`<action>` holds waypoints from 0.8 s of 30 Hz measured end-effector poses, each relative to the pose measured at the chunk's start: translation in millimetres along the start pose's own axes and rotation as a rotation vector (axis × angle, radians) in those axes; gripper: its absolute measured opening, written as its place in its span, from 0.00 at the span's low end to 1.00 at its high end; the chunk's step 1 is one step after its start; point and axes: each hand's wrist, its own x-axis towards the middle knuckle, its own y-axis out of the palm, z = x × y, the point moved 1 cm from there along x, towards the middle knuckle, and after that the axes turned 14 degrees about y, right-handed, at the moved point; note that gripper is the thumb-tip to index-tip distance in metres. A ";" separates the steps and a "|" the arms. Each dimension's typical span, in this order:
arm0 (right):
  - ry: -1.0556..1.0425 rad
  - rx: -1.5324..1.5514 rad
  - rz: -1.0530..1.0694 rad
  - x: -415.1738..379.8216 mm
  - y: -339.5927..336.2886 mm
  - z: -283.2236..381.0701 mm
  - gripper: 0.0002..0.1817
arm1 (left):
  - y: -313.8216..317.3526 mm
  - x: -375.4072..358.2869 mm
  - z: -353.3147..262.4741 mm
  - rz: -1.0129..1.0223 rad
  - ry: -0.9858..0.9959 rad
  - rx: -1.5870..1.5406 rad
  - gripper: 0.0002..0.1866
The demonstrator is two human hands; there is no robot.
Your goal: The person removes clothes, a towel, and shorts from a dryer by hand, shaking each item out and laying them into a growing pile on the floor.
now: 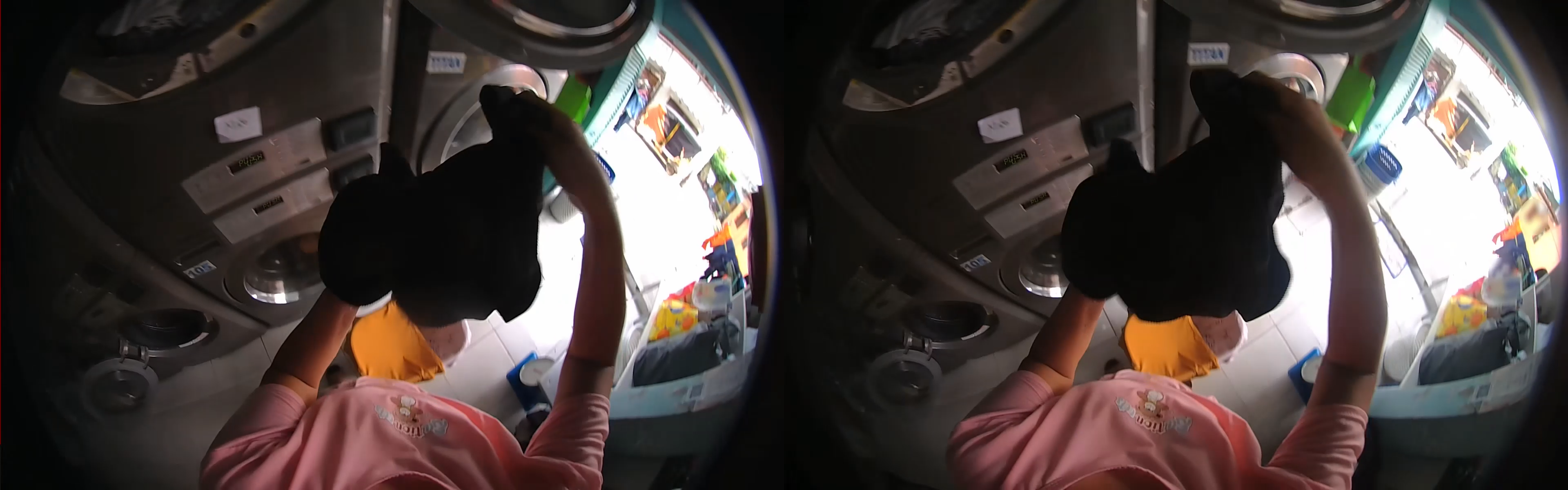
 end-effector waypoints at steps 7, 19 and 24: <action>0.703 0.523 -0.323 -78.9 -31.1 -174.0 0.17 | 7.7 -54.9 -143.2 0.048 -0.730 -1.948 0.14; 0.956 0.781 -0.274 -180.8 68.1 -344.4 0.29 | -33.3 -43.3 -116.8 0.415 -2.387 -3.313 0.12; 0.372 0.731 0.072 -203.8 174.0 -240.1 0.45 | -53.1 -5.6 -128.2 0.387 -2.249 -3.394 0.13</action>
